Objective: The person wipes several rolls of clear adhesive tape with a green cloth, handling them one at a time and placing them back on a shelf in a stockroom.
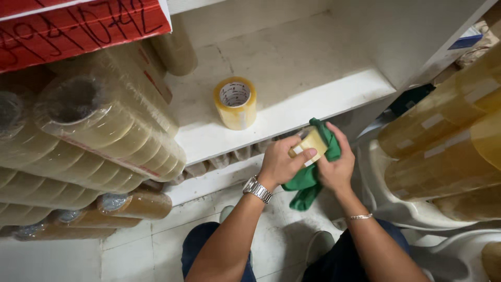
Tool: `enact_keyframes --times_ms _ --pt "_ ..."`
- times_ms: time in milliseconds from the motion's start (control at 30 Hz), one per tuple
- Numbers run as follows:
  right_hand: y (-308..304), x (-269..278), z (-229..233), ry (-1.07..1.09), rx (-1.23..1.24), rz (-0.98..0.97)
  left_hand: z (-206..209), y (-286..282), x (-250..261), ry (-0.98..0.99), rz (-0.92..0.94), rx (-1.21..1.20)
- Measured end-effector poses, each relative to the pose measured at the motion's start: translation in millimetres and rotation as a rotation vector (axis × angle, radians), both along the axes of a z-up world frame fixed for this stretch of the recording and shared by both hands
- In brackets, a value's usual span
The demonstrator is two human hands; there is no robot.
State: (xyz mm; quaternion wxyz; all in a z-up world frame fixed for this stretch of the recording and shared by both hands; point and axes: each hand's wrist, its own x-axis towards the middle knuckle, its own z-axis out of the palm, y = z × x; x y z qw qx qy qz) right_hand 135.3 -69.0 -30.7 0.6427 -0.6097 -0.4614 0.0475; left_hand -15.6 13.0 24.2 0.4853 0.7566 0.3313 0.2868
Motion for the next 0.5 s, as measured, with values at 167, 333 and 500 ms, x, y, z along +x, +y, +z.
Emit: enact_keyframes --times_ms 167,333,500 --pt "5 2 -7 0.188 -0.004 0.097 0 -2 -1 -0.037 -0.029 0.002" --pt "1 -3 4 0.020 0.039 0.019 -9 1 4 -0.058 -0.018 -0.007" --pt "1 -4 6 -0.362 0.199 -0.022 -8 4 3 -0.062 -0.027 -0.022"
